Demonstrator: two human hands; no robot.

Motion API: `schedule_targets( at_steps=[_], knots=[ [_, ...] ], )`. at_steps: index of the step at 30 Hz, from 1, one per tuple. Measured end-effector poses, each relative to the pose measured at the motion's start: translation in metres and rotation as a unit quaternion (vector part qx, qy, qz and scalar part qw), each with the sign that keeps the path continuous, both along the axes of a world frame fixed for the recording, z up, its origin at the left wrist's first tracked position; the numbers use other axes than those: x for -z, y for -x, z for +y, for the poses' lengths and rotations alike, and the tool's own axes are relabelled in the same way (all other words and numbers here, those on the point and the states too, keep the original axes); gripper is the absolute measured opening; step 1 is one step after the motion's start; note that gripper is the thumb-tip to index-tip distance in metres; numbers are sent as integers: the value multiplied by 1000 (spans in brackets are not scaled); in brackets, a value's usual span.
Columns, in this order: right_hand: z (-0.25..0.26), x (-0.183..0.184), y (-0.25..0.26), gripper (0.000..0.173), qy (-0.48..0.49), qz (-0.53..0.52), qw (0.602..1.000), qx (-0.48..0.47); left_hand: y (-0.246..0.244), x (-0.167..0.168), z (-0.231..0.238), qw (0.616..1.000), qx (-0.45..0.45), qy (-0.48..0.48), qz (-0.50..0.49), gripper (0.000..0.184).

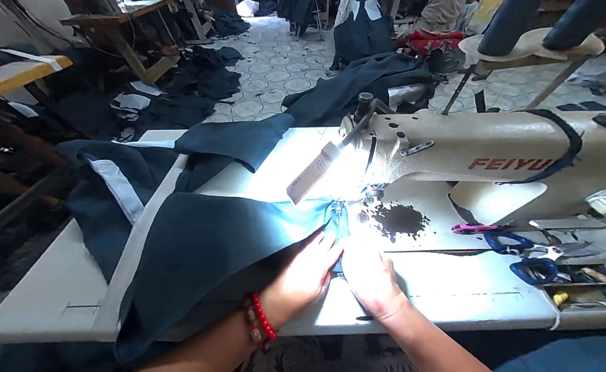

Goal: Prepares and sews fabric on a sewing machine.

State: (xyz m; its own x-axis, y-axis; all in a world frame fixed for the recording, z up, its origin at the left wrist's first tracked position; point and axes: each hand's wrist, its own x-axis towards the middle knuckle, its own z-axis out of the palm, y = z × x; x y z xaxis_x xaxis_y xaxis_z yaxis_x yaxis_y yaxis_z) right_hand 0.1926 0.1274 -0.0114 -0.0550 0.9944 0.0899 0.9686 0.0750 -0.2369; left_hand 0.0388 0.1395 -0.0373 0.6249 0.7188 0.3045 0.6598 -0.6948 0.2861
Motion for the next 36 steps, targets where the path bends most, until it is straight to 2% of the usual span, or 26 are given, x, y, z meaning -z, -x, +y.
schedule_targets(
  at_steps=[4, 9, 11, 13, 15, 17, 19, 20, 21, 23, 24, 27, 28, 30, 32, 34, 36],
  knots=[
    [11, 5, 0, 27, -48, -39, 998, -5, -2, -1, 12, 1000, 2, 2, -2, 48],
    [33, -19, 5, 39, 144, -47, 988, 16, -5, -8, 29, 999, -9, 43, 17, 49],
    [42, -25, 5, 42, 194, -45, 980, 19, -6, -11, 37, 997, -16, 62, 44, 52],
    [44, -23, 2, 42, 185, -30, 982, 16, -5, -12, 43, 995, -16, 73, 62, 56],
    [40, -16, -1, 41, 137, 15, 990, 19, -2, -11, 42, 995, -13, 69, 64, 56],
    [38, -15, -4, 44, 108, 70, 991, 36, 4, -8, 34, 999, -26, 10, 30, 53],
    [41, -13, -10, 42, 70, 120, 989, 40, 11, 0, 23, 990, -86, -109, -29, 45],
    [43, -16, -13, 38, 68, 152, 985, 34, 18, 1, 19, 983, -129, -128, -40, 41],
    [45, -21, -15, 35, 95, 176, 979, 32, 27, -2, 17, 979, -168, -108, -41, 39],
    [51, -27, -16, 30, 162, 236, 957, 49, 49, -5, 21, 976, -206, -49, -47, 25],
    [54, -24, -16, 20, 179, 313, 930, 66, 59, -5, 24, 977, -194, -60, -62, 19],
    [50, -23, -12, 13, 190, 551, 808, 90, 67, -13, 32, 980, -142, -97, -99, 14],
    [48, -22, -12, 16, 169, 582, 792, 72, 64, -18, 30, 982, -134, -68, -112, 17],
    [45, -13, -9, 11, 89, 573, 815, -10, 55, -26, 25, 980, -129, 7, -148, 25],
    [42, 0, -10, 23, 18, 553, 828, -92, 49, -32, 23, 974, -119, 37, -187, 29],
    [43, 14, -12, 32, -39, 512, 853, -97, 47, -33, 26, 968, -113, 42, -219, 29],
    [45, 19, -12, 32, -79, 472, 875, -73, 46, -33, 28, 962, -113, 48, -244, 25]
  ],
)
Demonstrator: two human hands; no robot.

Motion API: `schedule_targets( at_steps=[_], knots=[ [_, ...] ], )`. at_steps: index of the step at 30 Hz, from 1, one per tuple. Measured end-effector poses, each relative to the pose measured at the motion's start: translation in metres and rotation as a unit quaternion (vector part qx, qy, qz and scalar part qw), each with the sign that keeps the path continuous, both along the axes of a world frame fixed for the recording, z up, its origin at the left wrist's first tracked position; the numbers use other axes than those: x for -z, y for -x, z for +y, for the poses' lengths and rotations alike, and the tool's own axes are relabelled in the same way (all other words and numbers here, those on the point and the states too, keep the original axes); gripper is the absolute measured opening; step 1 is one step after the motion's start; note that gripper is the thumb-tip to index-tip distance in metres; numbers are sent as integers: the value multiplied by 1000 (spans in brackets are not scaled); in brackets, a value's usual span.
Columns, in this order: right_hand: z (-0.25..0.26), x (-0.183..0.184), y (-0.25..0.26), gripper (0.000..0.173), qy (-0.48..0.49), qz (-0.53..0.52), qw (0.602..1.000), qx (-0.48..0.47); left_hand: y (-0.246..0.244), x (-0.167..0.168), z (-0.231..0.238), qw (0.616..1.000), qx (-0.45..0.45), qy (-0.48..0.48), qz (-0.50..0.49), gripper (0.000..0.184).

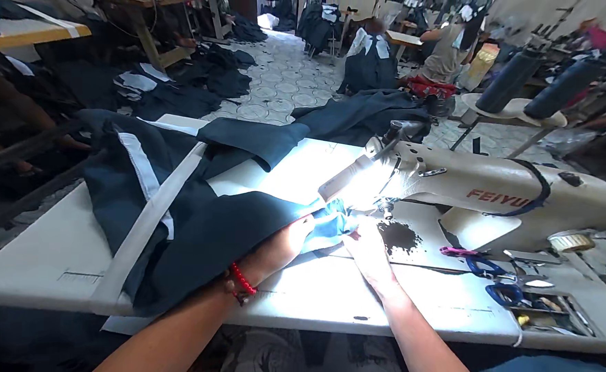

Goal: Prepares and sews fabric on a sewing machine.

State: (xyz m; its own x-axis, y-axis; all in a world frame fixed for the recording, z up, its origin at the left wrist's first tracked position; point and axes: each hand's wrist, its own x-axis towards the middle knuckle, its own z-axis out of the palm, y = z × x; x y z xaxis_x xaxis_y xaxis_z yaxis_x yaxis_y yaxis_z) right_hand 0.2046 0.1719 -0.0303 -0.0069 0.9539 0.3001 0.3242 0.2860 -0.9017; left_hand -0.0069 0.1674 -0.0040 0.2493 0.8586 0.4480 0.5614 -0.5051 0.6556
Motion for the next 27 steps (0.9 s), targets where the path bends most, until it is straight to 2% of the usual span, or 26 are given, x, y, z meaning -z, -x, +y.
schedule_targets(
  at_steps=[2, 4, 6, 7, 9, 11, 13, 16, 17, 18, 20, 22, 23, 25, 27],
  knots=[
    [-1, -1, -2, 35, 10, -17, 1000, 19, 3, 0, 2, 1000, 19, -15, 5, 28],
    [-5, -2, -4, 43, 31, 5, 999, 12, 10, -3, 5, 996, 35, -47, 73, 35],
    [-18, -8, -5, 45, 92, 61, 994, 14, 17, -9, 4, 987, 45, -69, 140, 36],
    [-30, -14, -4, 38, 137, 102, 985, 15, 20, -11, 4, 980, 60, -71, 176, 32],
    [-56, -27, -1, 20, 232, 166, 958, 15, 25, -16, 3, 967, 99, -48, 230, 40],
    [-71, -24, -3, 19, 261, 156, 952, 21, 23, -17, -1, 961, 129, -27, 241, 41],
    [-74, -19, -3, 23, 240, 152, 957, 48, 17, -21, -8, 958, 148, 7, 246, 41],
    [-70, -13, -7, 47, 143, 47, 984, 93, 12, -25, -12, 954, 153, 28, 258, 43],
    [-69, -11, -9, 49, 125, 34, 987, 91, 12, -25, -13, 954, 150, 30, 260, 43],
    [-68, -11, -9, 48, 137, 33, 986, 89, 12, -24, -13, 954, 145, 29, 262, 43],
    [-67, -20, -10, 34, 215, 17, 974, 75, 13, -23, -14, 951, 144, 46, 269, 42],
    [-62, -33, -12, 35, 294, -65, 952, 55, 11, -24, -16, 944, 154, 76, 281, 41],
    [-59, -38, -12, 37, 300, -129, 943, 56, 9, -25, -18, 941, 157, 91, 285, 41],
    [-60, -42, -10, 42, 217, -254, 939, 89, 7, -23, -20, 939, 167, 102, 284, 41],
    [-60, -32, -7, 51, 97, -308, 939, 122, 8, -18, -20, 940, 162, 79, 289, 41]
  ],
)
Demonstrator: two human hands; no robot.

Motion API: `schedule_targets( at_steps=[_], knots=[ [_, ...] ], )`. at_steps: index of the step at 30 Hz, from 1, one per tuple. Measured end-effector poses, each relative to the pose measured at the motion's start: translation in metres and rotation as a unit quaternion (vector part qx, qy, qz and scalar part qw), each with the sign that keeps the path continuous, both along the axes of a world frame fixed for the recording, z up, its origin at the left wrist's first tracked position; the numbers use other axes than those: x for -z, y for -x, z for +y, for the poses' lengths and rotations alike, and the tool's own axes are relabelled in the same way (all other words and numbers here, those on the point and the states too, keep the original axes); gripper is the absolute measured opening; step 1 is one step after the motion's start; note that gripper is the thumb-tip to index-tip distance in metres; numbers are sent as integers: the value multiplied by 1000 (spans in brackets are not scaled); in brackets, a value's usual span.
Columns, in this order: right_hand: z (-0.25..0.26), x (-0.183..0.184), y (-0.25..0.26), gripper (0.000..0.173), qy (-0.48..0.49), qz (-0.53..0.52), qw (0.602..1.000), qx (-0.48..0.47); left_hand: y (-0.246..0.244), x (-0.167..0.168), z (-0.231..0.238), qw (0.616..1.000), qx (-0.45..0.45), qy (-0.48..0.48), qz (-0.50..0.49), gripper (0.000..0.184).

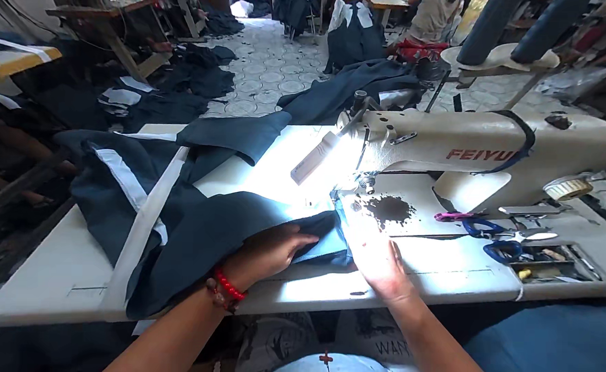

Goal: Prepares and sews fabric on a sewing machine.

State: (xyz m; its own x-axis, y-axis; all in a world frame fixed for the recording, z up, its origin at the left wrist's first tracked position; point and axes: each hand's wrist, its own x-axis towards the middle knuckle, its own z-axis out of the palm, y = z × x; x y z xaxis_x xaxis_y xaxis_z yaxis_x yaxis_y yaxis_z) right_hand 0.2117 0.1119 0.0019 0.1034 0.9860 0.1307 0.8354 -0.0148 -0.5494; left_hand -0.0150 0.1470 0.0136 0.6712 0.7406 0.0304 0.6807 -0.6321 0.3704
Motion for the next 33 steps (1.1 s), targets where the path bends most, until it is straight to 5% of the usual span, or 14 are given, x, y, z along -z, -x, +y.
schedule_targets(
  at_steps=[2, 7, 12, 18, 23, 25, 33],
  knots=[
    [1, 6, 2, 57, -19, -13, 1000, -14, 1, 4, 0, 1000, -2, -23, -5, 41],
    [-5, 7, 10, 41, -18, -40, 999, -12, -2, 3, -6, 1000, -11, -22, -13, 45],
    [0, 8, 7, 25, -38, -43, 998, -2, -12, 17, -20, 975, 15, -203, -84, 34],
    [8, 4, 2, 24, -54, 23, 997, -47, -66, 33, -22, 942, 51, -318, -89, 68],
    [14, 20, -1, 19, -103, 13, 994, -32, -83, 35, 12, 956, 53, -281, -60, 12],
    [11, 22, 3, 17, -94, 10, 995, -24, -79, 36, 10, 966, 59, -251, -29, 7],
    [-7, 31, 13, 22, -127, -27, 991, -19, -41, 38, -13, 991, 46, -125, -26, 52]
  ],
)
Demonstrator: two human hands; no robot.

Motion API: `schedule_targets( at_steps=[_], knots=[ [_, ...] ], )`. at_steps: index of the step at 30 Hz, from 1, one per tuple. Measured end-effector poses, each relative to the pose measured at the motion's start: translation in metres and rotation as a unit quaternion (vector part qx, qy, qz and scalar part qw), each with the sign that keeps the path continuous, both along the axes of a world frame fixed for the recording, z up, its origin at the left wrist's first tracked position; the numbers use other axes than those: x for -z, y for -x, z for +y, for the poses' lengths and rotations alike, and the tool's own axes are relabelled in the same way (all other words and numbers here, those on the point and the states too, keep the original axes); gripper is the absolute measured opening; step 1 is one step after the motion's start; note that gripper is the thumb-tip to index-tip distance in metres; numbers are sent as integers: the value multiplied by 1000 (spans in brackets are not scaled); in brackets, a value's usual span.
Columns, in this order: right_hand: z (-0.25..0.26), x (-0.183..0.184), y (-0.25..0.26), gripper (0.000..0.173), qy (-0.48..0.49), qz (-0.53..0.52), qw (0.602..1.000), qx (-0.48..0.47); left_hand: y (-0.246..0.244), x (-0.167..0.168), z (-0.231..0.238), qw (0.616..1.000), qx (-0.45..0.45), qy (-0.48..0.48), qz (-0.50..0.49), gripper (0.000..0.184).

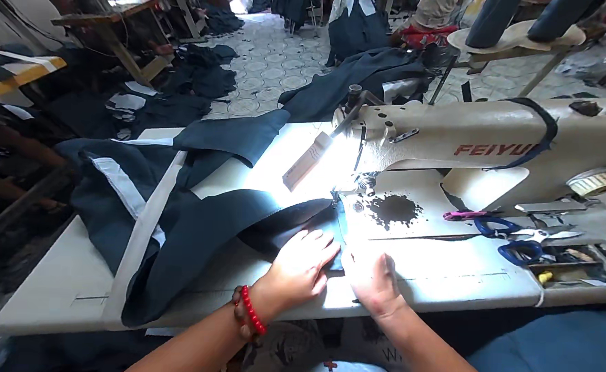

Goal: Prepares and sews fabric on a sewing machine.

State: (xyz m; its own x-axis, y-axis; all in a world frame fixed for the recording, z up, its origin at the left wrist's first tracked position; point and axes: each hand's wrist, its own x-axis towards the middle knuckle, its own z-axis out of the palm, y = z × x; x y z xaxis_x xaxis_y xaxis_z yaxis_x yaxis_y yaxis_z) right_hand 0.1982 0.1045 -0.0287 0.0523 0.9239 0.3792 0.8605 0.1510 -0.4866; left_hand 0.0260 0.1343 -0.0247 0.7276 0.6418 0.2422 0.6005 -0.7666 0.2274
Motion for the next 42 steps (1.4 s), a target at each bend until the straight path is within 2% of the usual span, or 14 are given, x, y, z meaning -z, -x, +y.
schedule_targets(
  at_steps=[3, 8, 12, 18, 24, 29, 33, 35, 36, 38, 39, 40, 41, 42],
  knots=[
    [1, 0, 6, 24, 8, -36, 999, 15, 0, 6, -2, 999, -6, -19, -29, 52],
    [4, -22, 10, 28, 172, -144, 974, 9, 2, 12, 0, 999, 0, -22, -34, 51],
    [9, -35, 9, 32, 260, -160, 952, -9, 3, 11, -1, 999, 2, -19, -29, 50],
    [18, -37, 7, 33, 260, -124, 957, -20, 2, 13, 9, 999, 1, -5, -40, 49],
    [42, -31, 11, 33, 251, -190, 949, -19, -3, 10, 29, 999, -16, 0, -41, 49],
    [44, -34, 8, 36, 255, -155, 954, -24, -4, 6, 30, 999, -21, 23, -30, 52],
    [41, -24, -2, 36, 161, -30, 986, -30, -1, 6, 32, 999, -2, 6, -42, 49],
    [40, -23, -9, 48, 153, 131, 979, -36, 1, 6, 33, 993, 7, -66, -96, 39],
    [40, -24, -11, 48, 178, 244, 952, -46, 2, 3, 32, 989, -1, -92, -114, 36],
    [36, -31, -11, 33, 259, 502, 823, -56, 4, -1, 29, 982, -31, -118, -147, 31],
    [34, -34, -10, 24, 287, 583, 758, -59, 6, -3, 30, 978, -45, -117, -164, 27],
    [32, -33, -8, 17, 296, 624, 720, -67, 6, -4, 31, 975, -54, -108, -184, 23],
    [31, -30, -6, 14, 282, 632, 718, -79, 7, -7, 32, 973, -58, -94, -202, 21],
    [30, -25, -4, 13, 248, 609, 747, -98, 7, -10, 33, 972, -59, -74, -214, 20]
  ],
)
